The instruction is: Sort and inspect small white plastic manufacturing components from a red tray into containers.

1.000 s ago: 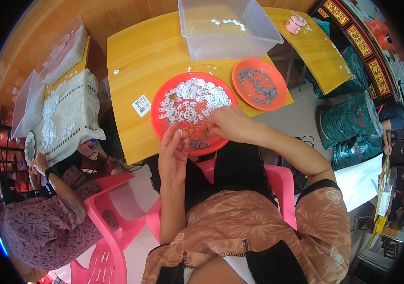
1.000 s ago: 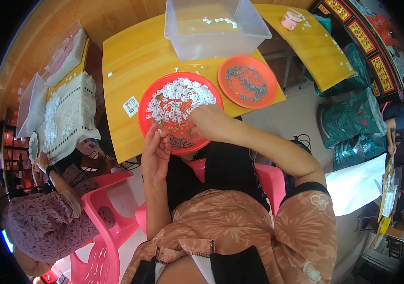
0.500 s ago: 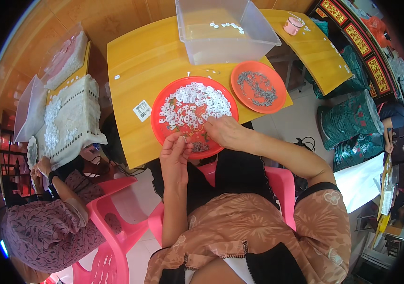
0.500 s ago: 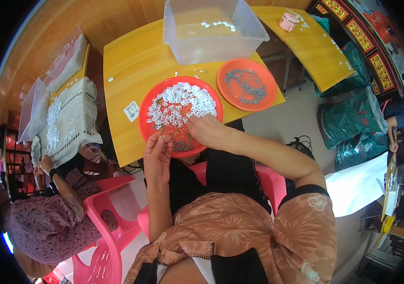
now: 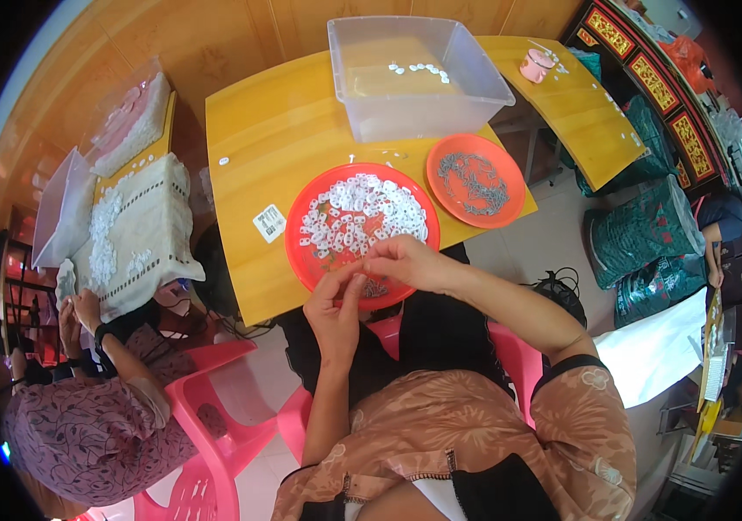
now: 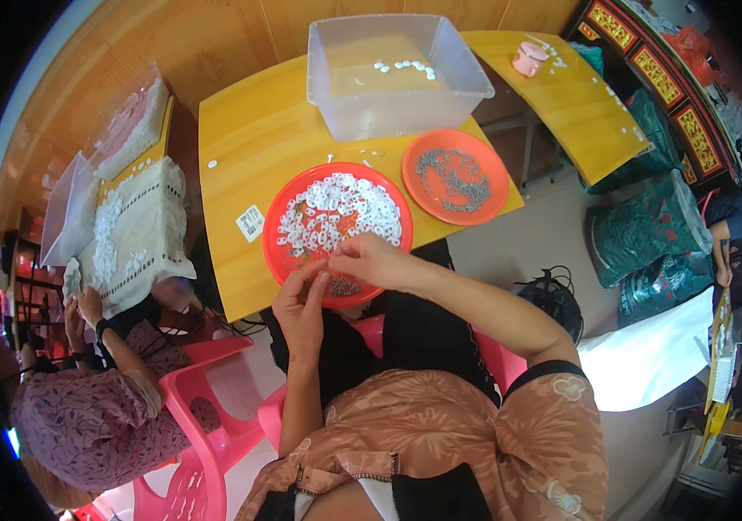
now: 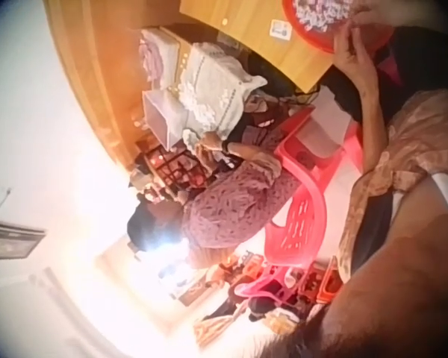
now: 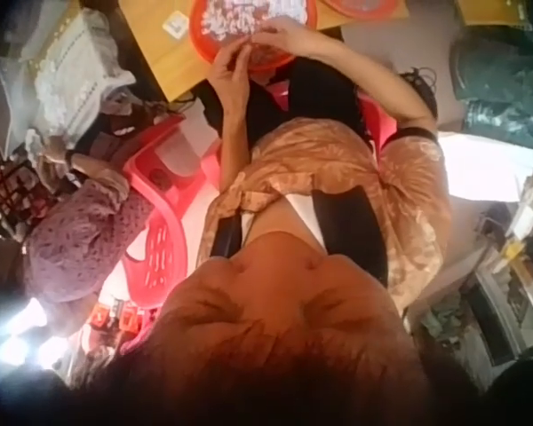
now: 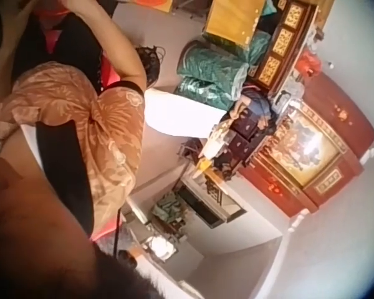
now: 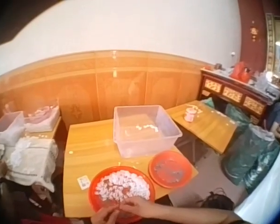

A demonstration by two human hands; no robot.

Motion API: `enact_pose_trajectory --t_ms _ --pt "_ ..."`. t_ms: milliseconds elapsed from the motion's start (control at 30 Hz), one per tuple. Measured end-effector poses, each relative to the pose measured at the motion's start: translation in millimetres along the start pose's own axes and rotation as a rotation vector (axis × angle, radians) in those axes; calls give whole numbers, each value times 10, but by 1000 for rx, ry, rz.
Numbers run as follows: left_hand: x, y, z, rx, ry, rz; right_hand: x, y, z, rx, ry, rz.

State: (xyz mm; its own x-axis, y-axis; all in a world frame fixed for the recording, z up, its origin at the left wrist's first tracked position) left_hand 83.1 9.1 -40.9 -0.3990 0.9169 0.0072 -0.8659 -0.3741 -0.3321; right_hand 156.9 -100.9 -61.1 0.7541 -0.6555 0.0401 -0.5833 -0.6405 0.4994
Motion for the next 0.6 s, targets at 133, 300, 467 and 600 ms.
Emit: enact_pose_trajectory --t_ms 133,300,467,600 --pt "3 17 -15 30 89 61 -85 19 98 -98 -238 -106" --pt "118 34 -92 7 111 97 -150 30 33 -66 -273 -124" --pt "85 20 -25 7 142 129 -173 -6 119 -114 -391 -193" --pt "77 19 -81 37 164 135 -160 24 11 7 -258 -49"
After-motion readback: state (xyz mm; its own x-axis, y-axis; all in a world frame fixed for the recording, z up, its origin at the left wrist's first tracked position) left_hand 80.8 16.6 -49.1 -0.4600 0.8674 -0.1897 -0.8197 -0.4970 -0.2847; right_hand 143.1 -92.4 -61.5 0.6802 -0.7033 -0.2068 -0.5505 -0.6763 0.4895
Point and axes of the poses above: each hand's wrist, its own y-axis away from the middle knuckle, its own x-axis out of the back of the hand, z = x × y, the point moved 8 cm from there along -y, towards the middle knuckle, and after that the axes turned 13 degrees about -x, right-handed, at the moved point
